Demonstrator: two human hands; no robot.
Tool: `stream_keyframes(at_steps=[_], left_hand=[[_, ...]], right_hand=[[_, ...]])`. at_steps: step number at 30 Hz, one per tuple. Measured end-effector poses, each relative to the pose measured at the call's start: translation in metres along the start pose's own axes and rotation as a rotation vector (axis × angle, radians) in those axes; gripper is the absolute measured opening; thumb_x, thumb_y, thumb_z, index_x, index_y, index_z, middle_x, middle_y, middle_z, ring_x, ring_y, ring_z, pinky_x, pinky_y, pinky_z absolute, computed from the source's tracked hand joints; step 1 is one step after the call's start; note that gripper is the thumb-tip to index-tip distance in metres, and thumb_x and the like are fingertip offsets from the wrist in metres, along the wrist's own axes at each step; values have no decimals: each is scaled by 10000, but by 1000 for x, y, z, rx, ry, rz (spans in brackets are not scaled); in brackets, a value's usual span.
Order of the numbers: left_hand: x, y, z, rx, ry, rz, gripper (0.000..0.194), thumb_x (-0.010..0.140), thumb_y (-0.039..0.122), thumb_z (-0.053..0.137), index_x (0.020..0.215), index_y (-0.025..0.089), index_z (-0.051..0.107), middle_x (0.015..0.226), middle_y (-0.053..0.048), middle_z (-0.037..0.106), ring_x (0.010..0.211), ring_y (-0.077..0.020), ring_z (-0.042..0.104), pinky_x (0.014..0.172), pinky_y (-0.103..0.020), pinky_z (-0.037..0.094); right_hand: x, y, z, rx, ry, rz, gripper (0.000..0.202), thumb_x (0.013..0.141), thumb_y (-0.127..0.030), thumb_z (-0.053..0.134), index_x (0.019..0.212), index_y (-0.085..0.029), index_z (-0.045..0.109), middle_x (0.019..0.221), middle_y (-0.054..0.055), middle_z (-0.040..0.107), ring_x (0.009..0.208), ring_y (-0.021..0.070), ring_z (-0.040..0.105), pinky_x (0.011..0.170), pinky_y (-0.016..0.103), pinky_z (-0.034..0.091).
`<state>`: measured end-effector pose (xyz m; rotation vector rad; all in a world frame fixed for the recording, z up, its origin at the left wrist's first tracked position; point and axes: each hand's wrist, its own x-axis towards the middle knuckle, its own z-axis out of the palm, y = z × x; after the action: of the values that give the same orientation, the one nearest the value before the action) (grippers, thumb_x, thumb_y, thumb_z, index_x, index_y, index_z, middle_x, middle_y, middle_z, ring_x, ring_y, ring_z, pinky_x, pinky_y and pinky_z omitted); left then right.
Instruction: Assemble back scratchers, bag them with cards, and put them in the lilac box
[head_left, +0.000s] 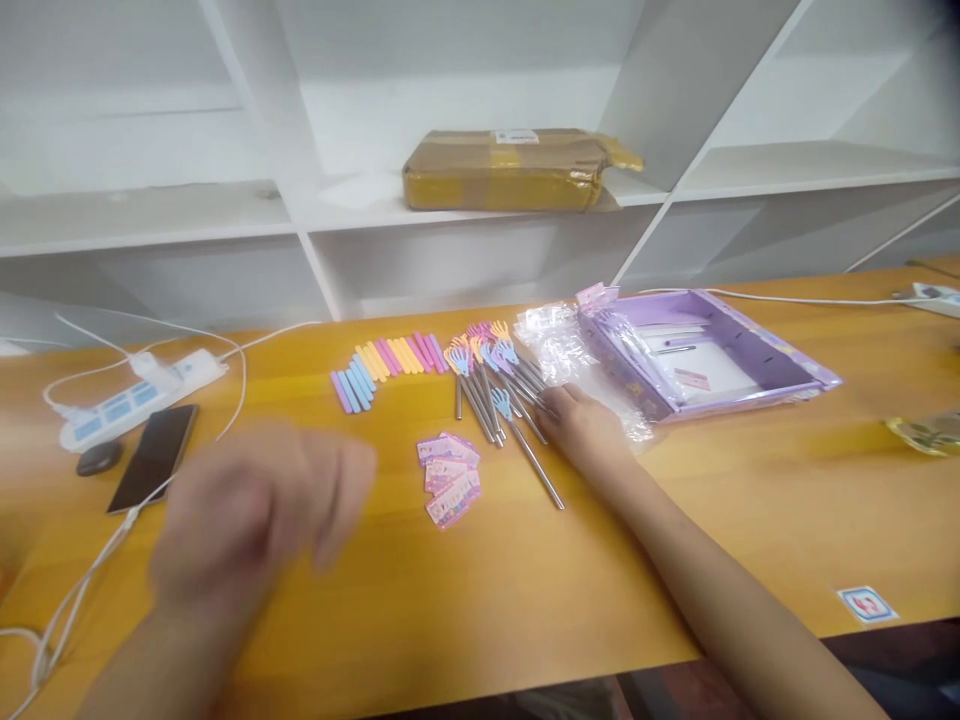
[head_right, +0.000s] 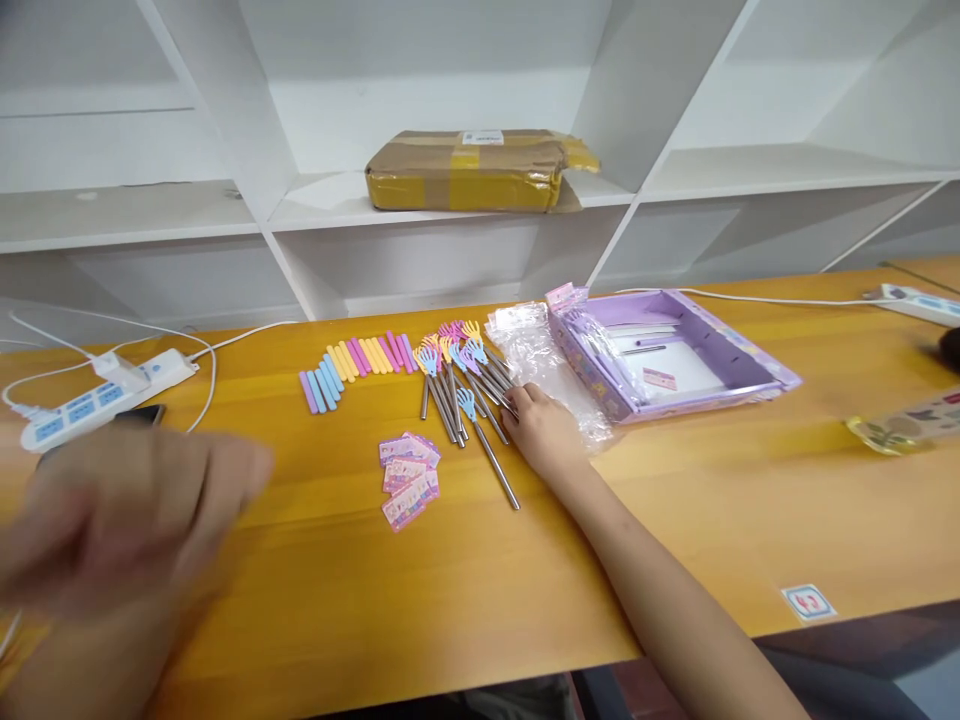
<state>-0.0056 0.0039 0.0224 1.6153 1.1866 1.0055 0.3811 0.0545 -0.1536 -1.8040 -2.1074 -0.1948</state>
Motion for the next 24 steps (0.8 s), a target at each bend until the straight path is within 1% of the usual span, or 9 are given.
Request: stream_keyframes(at_steps=[2,4,7,8,10,13,17,21,24], left_hand=[[25,-10,-15,123,43,10,233,942,388,567,976,184,674,740,-29,666,716,-170,594,714,-298,467],[51,-31,-32,393,69,-33,270,952,425,554,1029,192,667,862,-48,712,774,-185,618,739,-301,459],[78,-73,-55,879,-27,-384,390,907,581,584,849,202,655,815,-74,725,760,-236,647,677,-306,426],[84,-87,-61,908,-63,-462,428,871,606,617,736,200,631,707,-88,702,704,-256,652,636,-313,417],[92,-109,-66,894,-142,-524,477,846,643,628,646,211,601,580,-72,664,599,-246,653,588,-308,428],[98,-127,-66,825,-230,-544,473,838,663,633,708,208,634,628,-50,706,529,-200,669,544,-282,472],[101,-139,-62,773,-274,-550,496,819,688,649,815,193,663,762,-61,743,574,-189,722,519,-259,503],[102,-148,-63,758,-289,-575,500,807,677,661,825,178,640,779,-75,743,567,-184,719,477,-243,485],[101,-149,-66,748,-320,-589,448,807,622,667,831,176,645,774,-70,745,564,-169,704,457,-227,470]], right_hand=[[0,-2,0,4,-4,26,153,1002,-313,609,1058,-201,698,1019,89,707,695,193,590,616,330,307],[0,-5,0,4,-22,56,163,1008,-321,602,1058,-199,698,1034,91,709,689,188,584,610,325,295],[3,-7,2,43,-61,105,162,1002,-307,594,1039,-191,701,1031,95,707,683,177,573,603,312,282],[5,-7,3,62,-68,120,156,994,-293,594,1024,-187,703,1014,94,706,678,173,569,601,308,281],[8,-8,4,94,-66,141,138,968,-263,600,984,-181,709,961,88,699,674,173,566,603,303,297],[11,-8,1,127,-34,150,142,927,-236,617,1007,-177,719,944,84,685,737,190,606,648,298,379],[8,-11,-14,331,119,178,173,947,-276,594,1058,-191,697,904,46,664,743,176,638,701,297,478],[0,-17,-29,740,316,251,170,976,-365,613,1055,-219,652,866,-9,600,575,124,600,540,271,483],[-3,-19,-33,847,389,271,165,970,-372,656,1050,-229,644,943,-5,582,597,111,625,497,245,494]])
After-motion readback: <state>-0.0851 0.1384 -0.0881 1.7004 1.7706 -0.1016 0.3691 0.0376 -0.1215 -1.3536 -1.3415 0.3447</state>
